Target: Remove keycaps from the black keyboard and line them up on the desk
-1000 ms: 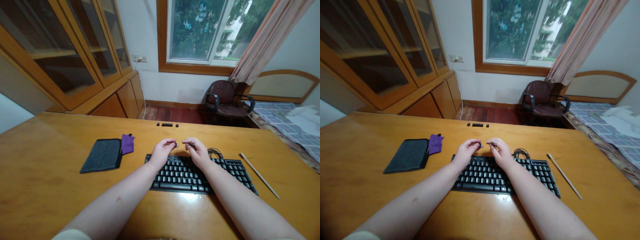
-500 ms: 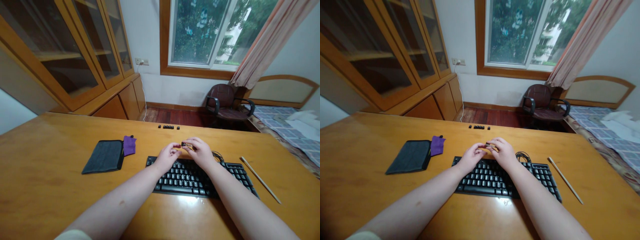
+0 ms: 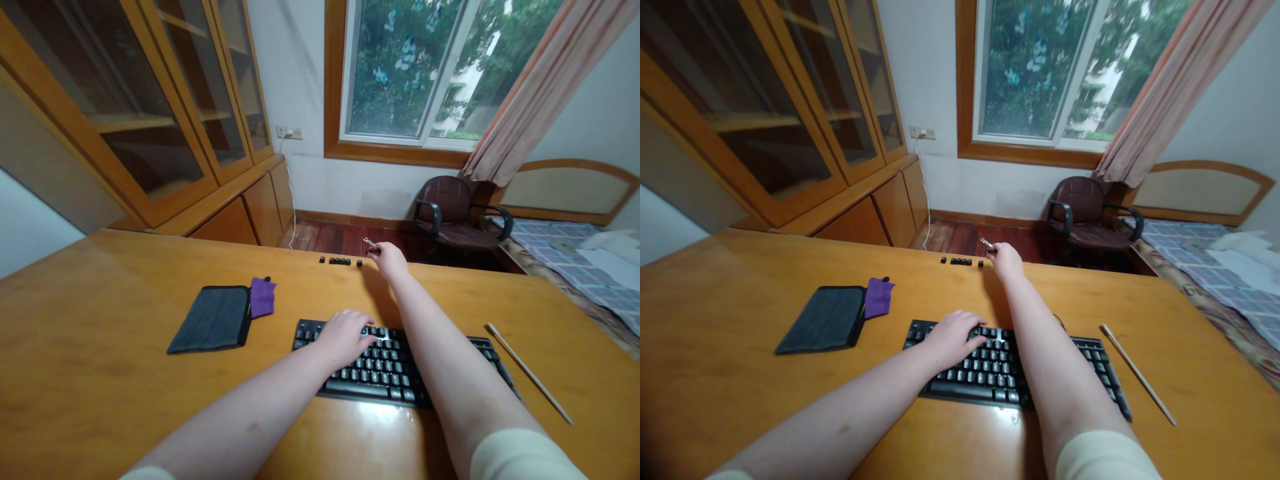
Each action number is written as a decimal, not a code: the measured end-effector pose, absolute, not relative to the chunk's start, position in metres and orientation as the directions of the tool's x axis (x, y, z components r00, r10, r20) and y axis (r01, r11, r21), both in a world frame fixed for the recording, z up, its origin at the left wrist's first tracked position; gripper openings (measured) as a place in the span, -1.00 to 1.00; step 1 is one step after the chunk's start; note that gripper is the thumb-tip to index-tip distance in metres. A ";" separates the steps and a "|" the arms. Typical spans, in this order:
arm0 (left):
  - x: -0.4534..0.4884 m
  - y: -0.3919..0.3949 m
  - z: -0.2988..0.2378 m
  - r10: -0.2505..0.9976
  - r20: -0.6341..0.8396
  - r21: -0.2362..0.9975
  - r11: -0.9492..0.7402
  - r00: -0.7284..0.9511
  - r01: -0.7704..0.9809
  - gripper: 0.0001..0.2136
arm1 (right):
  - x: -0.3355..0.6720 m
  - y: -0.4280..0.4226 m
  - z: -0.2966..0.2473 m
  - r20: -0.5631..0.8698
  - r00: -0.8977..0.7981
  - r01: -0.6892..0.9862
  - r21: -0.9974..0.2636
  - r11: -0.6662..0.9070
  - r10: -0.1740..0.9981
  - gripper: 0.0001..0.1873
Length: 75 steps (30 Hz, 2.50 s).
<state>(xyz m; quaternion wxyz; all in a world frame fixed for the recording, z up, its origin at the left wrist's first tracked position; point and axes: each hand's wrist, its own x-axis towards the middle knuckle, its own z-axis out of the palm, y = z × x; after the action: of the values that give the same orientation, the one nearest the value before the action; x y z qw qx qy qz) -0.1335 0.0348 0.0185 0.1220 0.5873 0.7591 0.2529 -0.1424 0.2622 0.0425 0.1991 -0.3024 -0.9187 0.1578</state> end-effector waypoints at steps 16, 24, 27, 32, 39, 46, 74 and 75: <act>-0.134 0.037 0.017 0.957 0.106 0.551 0.169 -0.270 0.817 -0.75 | -0.152 0.272 -0.008 0.126 -0.773 0.556 -0.340 0.759 0.622 -0.79; -0.134 0.037 0.017 0.958 0.104 0.563 0.164 -0.266 0.810 -0.75 | -0.151 0.270 -0.006 0.120 -0.766 0.563 -0.347 0.750 0.631 -0.75; -0.134 0.037 0.019 0.958 0.093 0.562 0.173 -0.269 0.809 -0.75 | -0.151 0.269 -0.005 0.120 -0.764 0.565 -0.351 0.747 0.634 -0.75; -0.134 0.036 0.022 0.965 0.091 0.544 0.158 -0.245 0.824 -0.74 | -0.149 0.264 0.006 0.166 -0.740 0.559 -0.388 0.733 0.652 -0.72; -0.134 0.036 0.019 0.979 0.088 0.523 0.112 -0.184 0.845 -0.65 | -0.133 0.255 0.069 0.422 -0.636 0.407 -0.528 0.745 0.647 -0.69; -0.140 0.036 0.020 0.976 0.056 0.584 0.138 -0.209 0.800 -0.62 | -0.078 0.214 0.095 0.472 -0.718 0.104 -0.654 0.749 0.512 -0.70; -0.136 0.032 0.027 0.956 -0.026 0.445 0.274 -0.293 0.853 -0.74 | -0.038 0.172 0.041 0.176 -0.970 0.031 -0.601 0.799 0.169 -0.79; -0.134 0.032 0.028 0.953 -0.026 0.434 0.284 -0.303 0.855 -0.75 | -0.037 0.173 0.042 0.184 -0.975 -0.012 -0.605 0.796 0.125 -0.81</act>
<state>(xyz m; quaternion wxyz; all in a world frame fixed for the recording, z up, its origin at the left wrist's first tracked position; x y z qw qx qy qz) -0.1345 0.0316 0.0278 0.1415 0.5731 0.7886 0.1721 -0.0375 0.1730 0.0416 0.1077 -0.0298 -0.9416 0.3178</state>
